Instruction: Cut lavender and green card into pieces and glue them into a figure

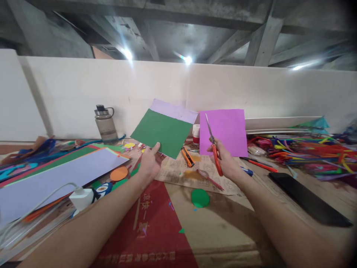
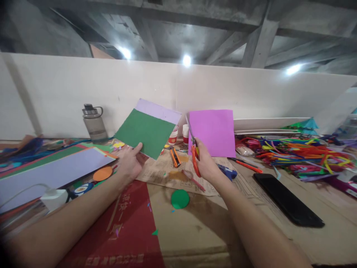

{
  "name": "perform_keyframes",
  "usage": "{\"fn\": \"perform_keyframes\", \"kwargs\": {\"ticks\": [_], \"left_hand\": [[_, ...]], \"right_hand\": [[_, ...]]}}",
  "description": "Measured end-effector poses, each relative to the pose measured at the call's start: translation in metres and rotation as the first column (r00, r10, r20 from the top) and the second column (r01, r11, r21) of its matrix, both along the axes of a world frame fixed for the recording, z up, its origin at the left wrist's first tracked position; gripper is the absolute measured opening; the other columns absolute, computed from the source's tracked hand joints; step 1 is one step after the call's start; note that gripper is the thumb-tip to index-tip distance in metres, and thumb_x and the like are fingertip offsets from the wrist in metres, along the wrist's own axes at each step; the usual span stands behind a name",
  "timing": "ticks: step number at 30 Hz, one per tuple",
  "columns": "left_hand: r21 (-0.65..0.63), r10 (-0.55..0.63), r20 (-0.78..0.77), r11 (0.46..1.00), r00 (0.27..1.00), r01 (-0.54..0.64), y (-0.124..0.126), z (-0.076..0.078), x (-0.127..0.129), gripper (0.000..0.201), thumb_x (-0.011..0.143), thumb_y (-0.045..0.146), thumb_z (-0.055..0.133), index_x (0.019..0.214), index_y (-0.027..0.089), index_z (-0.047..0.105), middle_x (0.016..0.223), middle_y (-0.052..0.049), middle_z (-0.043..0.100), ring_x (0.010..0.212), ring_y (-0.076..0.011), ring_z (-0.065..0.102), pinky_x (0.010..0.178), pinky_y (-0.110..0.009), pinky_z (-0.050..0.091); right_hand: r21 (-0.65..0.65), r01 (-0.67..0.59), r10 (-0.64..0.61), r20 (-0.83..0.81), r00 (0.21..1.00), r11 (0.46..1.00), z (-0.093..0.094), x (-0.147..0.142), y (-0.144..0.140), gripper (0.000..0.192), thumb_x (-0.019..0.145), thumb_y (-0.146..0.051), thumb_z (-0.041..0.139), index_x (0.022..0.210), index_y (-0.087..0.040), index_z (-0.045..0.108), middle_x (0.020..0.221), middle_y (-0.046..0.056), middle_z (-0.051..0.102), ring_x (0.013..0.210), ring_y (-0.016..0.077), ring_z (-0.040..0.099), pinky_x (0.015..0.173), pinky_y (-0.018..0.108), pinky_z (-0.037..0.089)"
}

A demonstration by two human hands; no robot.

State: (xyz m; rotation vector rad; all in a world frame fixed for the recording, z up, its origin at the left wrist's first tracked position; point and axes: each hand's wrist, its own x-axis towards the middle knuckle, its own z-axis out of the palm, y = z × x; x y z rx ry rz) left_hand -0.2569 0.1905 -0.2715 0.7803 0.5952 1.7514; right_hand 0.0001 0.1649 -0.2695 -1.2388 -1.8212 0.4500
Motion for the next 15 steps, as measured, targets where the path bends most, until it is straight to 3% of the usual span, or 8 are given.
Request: {"fn": "perform_keyframes", "kwargs": {"ticks": [3,7,11,15], "left_hand": [[-0.023,0.086,0.017,0.996,0.996,-0.086,0.004,0.002,-0.003,0.022,0.074,0.02,0.074,0.079,0.023,0.052,0.079,0.004,0.07,0.077,-0.0146,0.07,0.081,-0.031,0.056],[-0.049,0.153,0.063,0.987,0.986,-0.15,0.006,0.004,-0.004,0.017,0.08,0.014,0.067,0.08,0.023,0.053,0.083,0.003,0.072,0.087,-0.0143,0.07,0.085,-0.029,0.056],[-0.026,0.08,0.019,0.996,0.997,-0.079,0.004,0.0,0.0,0.013,0.082,0.015,0.065,0.083,0.023,0.055,0.091,0.001,0.073,0.096,-0.0165,0.069,0.09,-0.033,0.055],[-0.015,0.002,-0.011,1.0,1.0,-0.002,0.001,-0.008,0.004,0.016,0.079,0.017,0.069,0.082,0.022,0.054,0.088,0.0,0.073,0.093,-0.0182,0.07,0.091,-0.036,0.055]], "right_hand": [[-0.085,-0.026,0.027,0.009,1.0,0.996,0.01,-0.004,-0.01,0.036,0.085,-0.04,0.048,0.114,-0.019,0.055,0.085,0.004,0.063,0.072,0.0168,0.056,0.065,0.029,0.047],[-0.199,-0.039,0.067,0.138,0.988,0.979,0.022,-0.008,-0.023,0.03,0.083,-0.044,0.054,0.097,-0.018,0.062,0.076,0.003,0.063,0.062,0.0153,0.055,0.057,0.026,0.043],[-0.276,-0.126,0.186,0.204,0.961,0.953,0.028,-0.012,-0.033,0.025,0.085,-0.042,0.053,0.088,-0.02,0.064,0.072,0.002,0.063,0.056,0.0141,0.053,0.053,0.026,0.04],[-0.243,-0.194,0.253,0.242,0.937,0.951,0.028,-0.016,-0.035,0.024,0.088,-0.04,0.052,0.087,-0.022,0.067,0.076,0.003,0.066,0.065,0.0166,0.056,0.058,0.027,0.041]]}}
